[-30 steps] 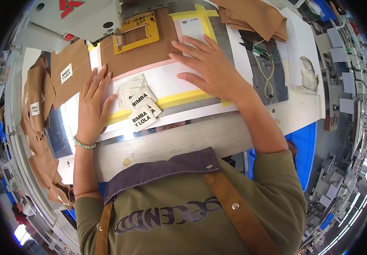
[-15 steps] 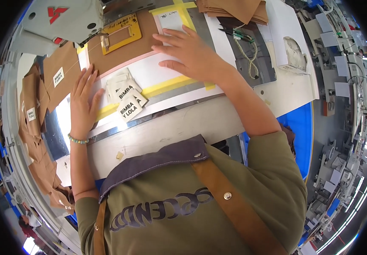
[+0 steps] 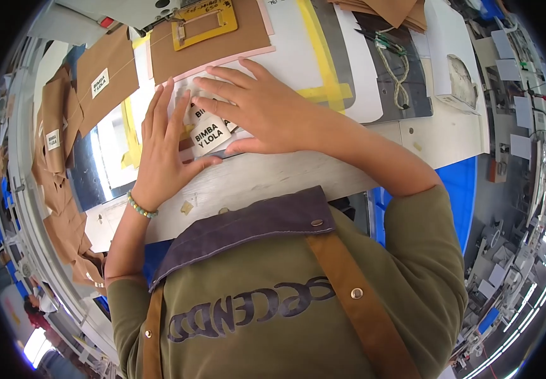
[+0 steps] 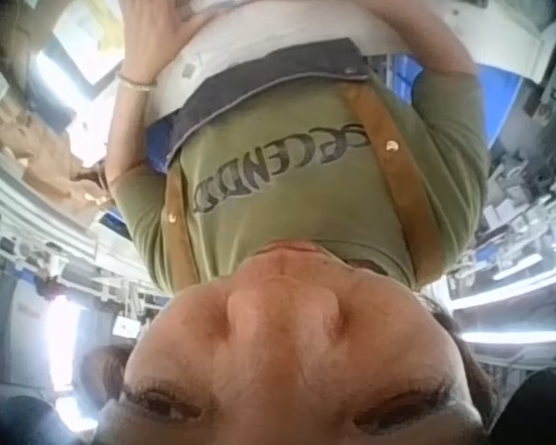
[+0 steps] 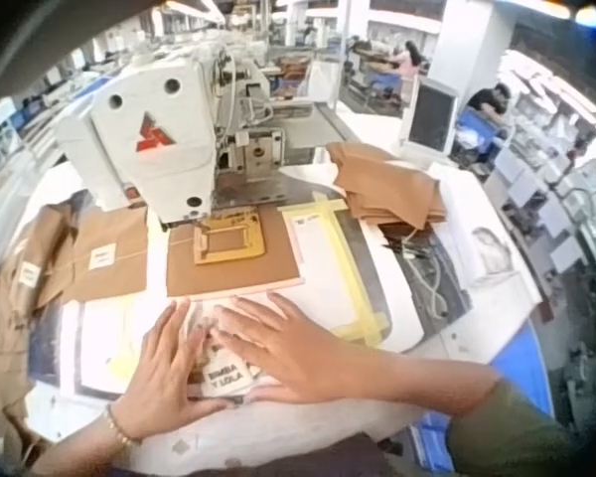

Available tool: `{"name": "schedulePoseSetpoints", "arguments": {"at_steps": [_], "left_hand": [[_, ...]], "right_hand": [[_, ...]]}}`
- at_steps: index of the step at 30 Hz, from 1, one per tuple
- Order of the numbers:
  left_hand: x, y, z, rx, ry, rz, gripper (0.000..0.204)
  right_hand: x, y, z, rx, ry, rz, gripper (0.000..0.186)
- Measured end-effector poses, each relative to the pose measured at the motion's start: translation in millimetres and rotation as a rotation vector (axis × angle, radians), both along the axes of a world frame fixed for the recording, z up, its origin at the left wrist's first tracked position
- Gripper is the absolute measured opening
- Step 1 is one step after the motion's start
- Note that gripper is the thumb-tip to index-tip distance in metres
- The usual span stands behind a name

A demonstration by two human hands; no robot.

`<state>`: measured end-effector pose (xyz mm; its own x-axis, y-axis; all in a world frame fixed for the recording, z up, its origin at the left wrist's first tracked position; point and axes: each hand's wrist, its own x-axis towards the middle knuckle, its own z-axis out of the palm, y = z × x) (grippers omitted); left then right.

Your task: The recorder is sewing brand labels onto brown leather components using an industrial sewing machine in a workshop environment.

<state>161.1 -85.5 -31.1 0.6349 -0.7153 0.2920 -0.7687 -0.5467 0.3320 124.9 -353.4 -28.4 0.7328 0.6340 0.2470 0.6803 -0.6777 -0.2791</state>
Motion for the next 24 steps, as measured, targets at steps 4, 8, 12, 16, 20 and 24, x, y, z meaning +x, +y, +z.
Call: {"name": "schedulePoseSetpoints", "arguments": {"at_steps": [4, 8, 12, 16, 20, 24], "left_hand": [[19.7, 0.0, -12.8, -0.057, 0.1, -0.083, 0.116], [27.1, -9.4, -13.7, -0.132, 0.204, -0.129, 0.104], [39.1, -23.8, -17.1, -0.196, 0.239, -0.17, 0.099], [39.3, -25.4, -15.0, -0.285, 0.263, -0.171, 0.088], [38.1, -20.6, -11.8, -0.266, 0.217, -0.119, 0.083], [39.0, -16.6, -9.3, -0.272, 0.278, -0.074, 0.085]], "right_hand": [[11.5, -3.1, -21.6, 0.001, -0.05, -0.07, 0.078], [15.3, -10.5, -18.3, 0.019, -0.073, -0.1, 0.069], [17.4, -19.2, -8.4, 0.027, -0.077, -0.127, 0.062], [17.3, -17.7, 2.2, 0.083, -0.04, -0.121, 0.055], [20.7, -16.1, -3.0, 0.102, 0.012, -0.103, 0.05], [24.8, -15.8, 0.2, 0.149, 0.034, -0.109, 0.048]]}}
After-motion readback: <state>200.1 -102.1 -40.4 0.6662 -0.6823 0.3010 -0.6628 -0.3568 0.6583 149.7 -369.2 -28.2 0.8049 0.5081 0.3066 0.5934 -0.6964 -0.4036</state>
